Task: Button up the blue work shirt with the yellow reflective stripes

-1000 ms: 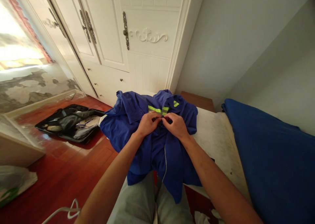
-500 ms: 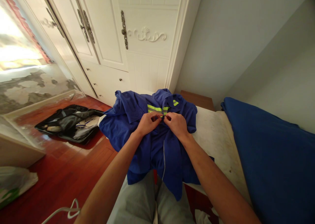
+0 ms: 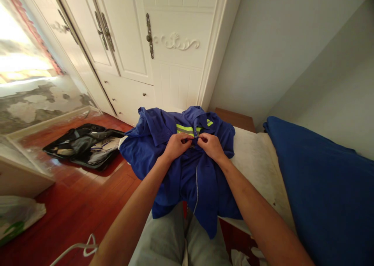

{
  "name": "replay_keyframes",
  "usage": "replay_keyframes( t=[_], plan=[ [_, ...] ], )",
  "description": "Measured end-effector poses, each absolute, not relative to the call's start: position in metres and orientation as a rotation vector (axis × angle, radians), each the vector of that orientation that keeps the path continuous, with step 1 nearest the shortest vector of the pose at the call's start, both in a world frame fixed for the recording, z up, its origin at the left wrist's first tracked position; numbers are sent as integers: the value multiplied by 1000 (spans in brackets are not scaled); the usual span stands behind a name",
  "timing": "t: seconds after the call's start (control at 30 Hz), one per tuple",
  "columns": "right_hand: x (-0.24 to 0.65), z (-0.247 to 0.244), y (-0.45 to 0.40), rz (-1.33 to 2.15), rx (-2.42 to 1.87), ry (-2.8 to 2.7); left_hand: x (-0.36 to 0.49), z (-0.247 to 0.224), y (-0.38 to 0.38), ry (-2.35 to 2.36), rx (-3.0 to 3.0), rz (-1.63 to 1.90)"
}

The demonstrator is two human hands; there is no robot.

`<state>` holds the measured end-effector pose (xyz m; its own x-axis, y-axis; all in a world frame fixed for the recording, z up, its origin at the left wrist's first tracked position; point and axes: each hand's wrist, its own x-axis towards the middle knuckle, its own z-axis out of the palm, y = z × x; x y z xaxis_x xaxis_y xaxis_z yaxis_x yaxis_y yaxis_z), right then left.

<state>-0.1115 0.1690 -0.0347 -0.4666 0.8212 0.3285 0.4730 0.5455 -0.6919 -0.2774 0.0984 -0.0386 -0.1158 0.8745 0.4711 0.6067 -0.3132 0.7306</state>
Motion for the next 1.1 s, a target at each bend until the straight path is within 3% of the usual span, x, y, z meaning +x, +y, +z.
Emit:
replay_keyframes(
  t=[0.17,0.43,1.1],
  plan=[
    [-108,-38,174,960,-891,-2080,-276,-34,95,1704,1897,1324],
    [-106,-37,175,1045,-840,-2130,-275,-35,97,1805,1937,1188],
    [-115,-39,162,754,-965,-2171,-283,-43,104,1739,1862,1137]
  ],
)
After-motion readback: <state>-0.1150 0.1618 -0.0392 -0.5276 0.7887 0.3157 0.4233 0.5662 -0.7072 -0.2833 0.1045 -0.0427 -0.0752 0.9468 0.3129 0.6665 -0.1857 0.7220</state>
